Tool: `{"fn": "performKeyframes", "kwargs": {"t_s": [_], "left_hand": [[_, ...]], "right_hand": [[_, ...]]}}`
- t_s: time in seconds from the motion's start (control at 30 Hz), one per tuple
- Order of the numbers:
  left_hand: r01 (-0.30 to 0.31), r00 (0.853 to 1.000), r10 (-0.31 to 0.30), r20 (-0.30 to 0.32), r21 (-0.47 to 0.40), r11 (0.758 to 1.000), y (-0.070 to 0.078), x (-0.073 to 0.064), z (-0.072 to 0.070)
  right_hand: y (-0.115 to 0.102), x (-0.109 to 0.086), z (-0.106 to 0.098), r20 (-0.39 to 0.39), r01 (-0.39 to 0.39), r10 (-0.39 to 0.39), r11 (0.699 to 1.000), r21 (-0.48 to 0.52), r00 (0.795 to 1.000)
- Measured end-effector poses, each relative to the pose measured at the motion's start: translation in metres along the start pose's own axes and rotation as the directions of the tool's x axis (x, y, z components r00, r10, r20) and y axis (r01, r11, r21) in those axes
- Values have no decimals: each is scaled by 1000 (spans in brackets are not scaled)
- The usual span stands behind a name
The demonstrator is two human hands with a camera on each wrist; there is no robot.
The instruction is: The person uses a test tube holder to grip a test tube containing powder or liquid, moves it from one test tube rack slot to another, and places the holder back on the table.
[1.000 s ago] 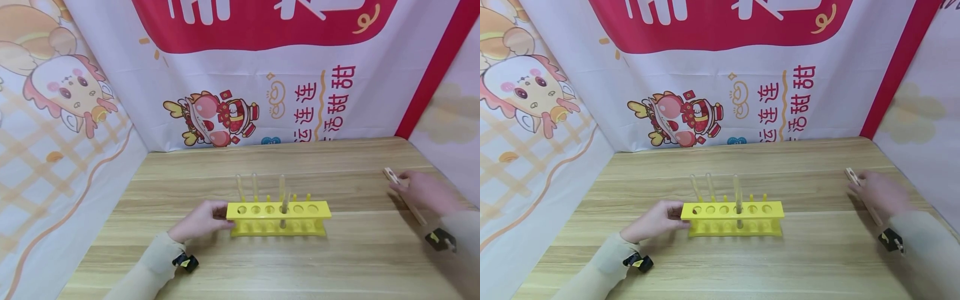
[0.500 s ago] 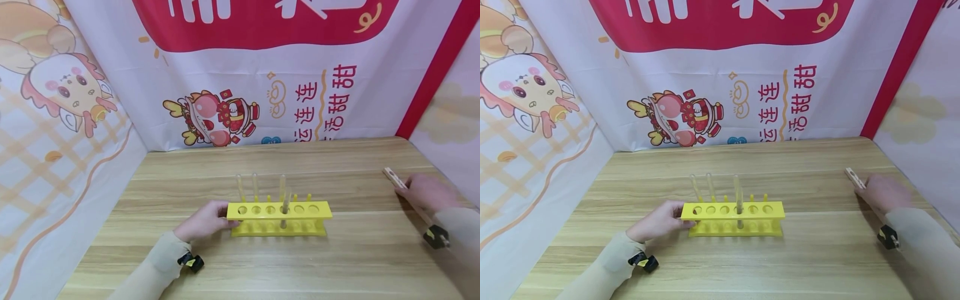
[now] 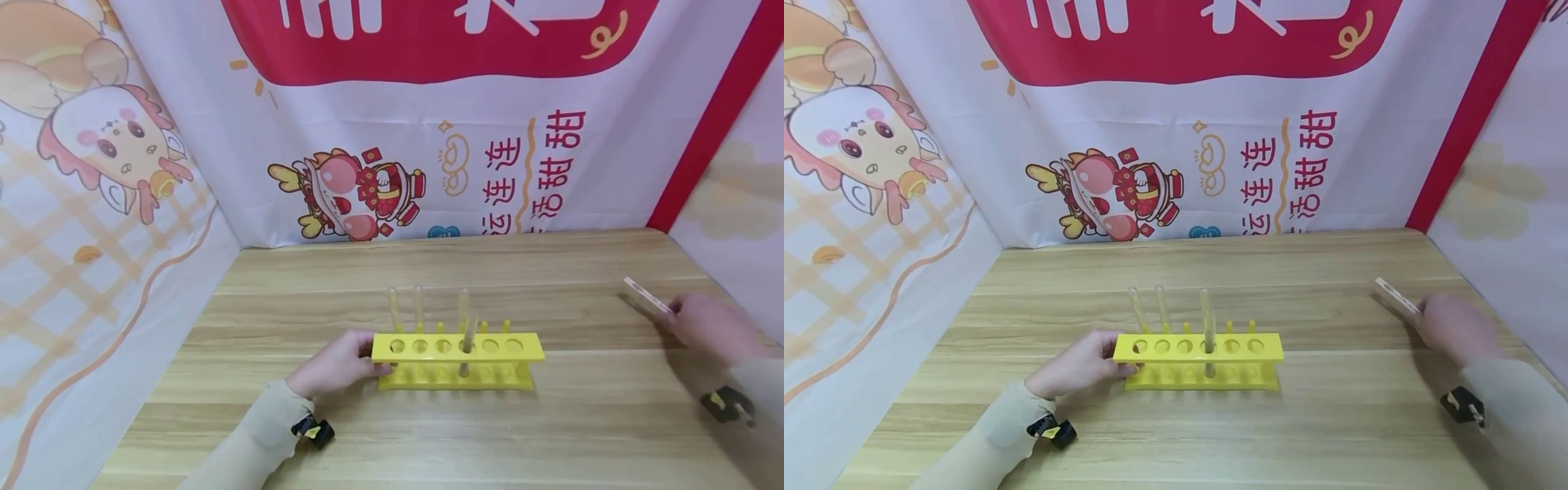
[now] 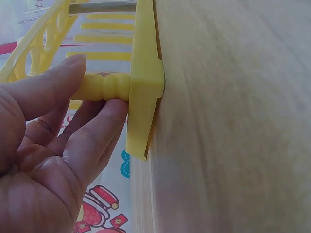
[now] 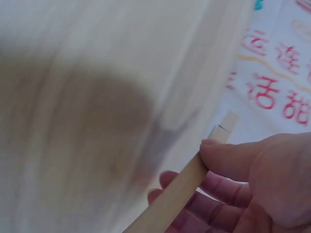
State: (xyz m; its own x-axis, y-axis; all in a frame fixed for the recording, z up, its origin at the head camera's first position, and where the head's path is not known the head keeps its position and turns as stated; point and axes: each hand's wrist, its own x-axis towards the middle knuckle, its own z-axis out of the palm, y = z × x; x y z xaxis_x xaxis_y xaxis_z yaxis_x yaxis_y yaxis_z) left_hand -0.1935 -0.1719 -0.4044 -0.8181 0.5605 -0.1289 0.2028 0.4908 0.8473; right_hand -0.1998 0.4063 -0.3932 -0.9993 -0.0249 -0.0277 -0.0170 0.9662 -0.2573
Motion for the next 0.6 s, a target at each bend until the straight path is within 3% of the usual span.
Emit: {"fn": "performKeyframes", "kwargs": {"t_s": [0.17, 0.37, 0.6], "left_hand": [[3, 1000, -3, -2, -5, 1000, 1, 0, 0], [11, 1000, -11, -1, -1, 1000, 0, 1, 0], [24, 1000, -24, 0, 3, 1000, 0, 2, 0]], "right_hand": [[-23, -6, -6, -92, 44, -42, 999, 18, 995], [-63, -17, -12, -218, 68, -57, 997, 43, 974], [-108, -28, -17, -383, 220, -187, 975, 43, 905]]}}
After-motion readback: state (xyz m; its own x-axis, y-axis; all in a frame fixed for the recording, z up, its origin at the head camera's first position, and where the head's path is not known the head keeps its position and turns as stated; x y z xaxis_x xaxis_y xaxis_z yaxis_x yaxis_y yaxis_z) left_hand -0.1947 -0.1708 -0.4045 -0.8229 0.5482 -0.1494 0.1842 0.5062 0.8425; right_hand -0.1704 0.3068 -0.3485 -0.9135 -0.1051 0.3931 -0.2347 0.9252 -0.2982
